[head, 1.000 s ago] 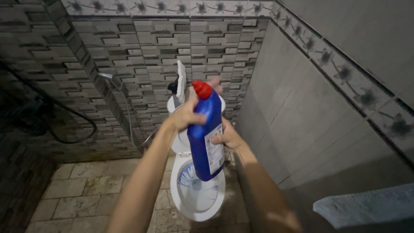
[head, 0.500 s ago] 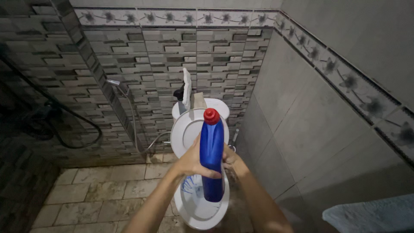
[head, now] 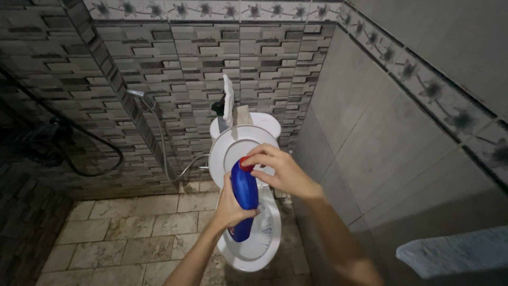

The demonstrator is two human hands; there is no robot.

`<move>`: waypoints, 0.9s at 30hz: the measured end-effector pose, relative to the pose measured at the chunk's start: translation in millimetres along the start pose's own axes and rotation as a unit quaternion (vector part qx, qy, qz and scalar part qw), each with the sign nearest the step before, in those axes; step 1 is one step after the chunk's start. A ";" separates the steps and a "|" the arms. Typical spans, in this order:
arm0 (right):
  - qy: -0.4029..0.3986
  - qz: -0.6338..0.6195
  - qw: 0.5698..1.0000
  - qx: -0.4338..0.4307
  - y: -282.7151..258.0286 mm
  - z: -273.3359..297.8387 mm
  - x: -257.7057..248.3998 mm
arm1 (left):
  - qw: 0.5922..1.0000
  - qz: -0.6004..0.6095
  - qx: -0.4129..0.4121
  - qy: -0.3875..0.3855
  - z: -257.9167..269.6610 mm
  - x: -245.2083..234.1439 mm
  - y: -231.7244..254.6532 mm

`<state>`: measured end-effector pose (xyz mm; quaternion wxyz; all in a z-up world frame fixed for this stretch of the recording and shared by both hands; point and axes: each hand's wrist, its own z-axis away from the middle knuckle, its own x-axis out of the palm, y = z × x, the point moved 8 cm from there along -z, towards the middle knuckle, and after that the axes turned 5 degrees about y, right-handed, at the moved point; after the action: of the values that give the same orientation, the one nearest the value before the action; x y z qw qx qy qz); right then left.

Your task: The person pours blue toilet cleaner into the bowl, then uses a cloth and a spray mop to wipe the toilet tank, seat, and rim. The person handles the cleaning solution bottle, a cloth, and a spray mop throughout the process.

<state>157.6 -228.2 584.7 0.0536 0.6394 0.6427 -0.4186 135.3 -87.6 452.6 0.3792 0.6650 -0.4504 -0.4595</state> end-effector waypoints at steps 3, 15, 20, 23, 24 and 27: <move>-0.005 0.016 0.998 0.062 6.6 3.3 14.9 | 0.999 -0.034 0.010 0.030 10.3 0.9 -0.8; 0.036 0.029 0.999 0.009 16.8 -8.9 18.1 | 0.996 -0.080 0.004 0.037 -11.3 3.8 -2.3; -0.032 0.212 0.923 0.320 77.2 2.9 39.0 | 0.995 -0.084 0.015 0.054 -9.5 11.4 -3.9; -0.004 0.156 0.974 0.167 47.1 -1.8 27.8 | 0.996 -0.081 -0.019 0.024 -3.7 12.9 -12.5; 0.026 0.107 0.992 0.065 30.8 -1.2 20.7 | 0.996 -0.087 -0.026 0.019 -2.6 11.8 -15.4; 0.014 0.044 0.997 0.069 37.4 12.3 34.8 | 0.995 -0.095 -0.018 0.023 2.0 10.8 -19.3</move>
<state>178.1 -214.9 538.3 0.0191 0.6749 0.5842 -0.4503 140.1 -92.1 431.4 0.3559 0.7080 -0.3678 -0.4866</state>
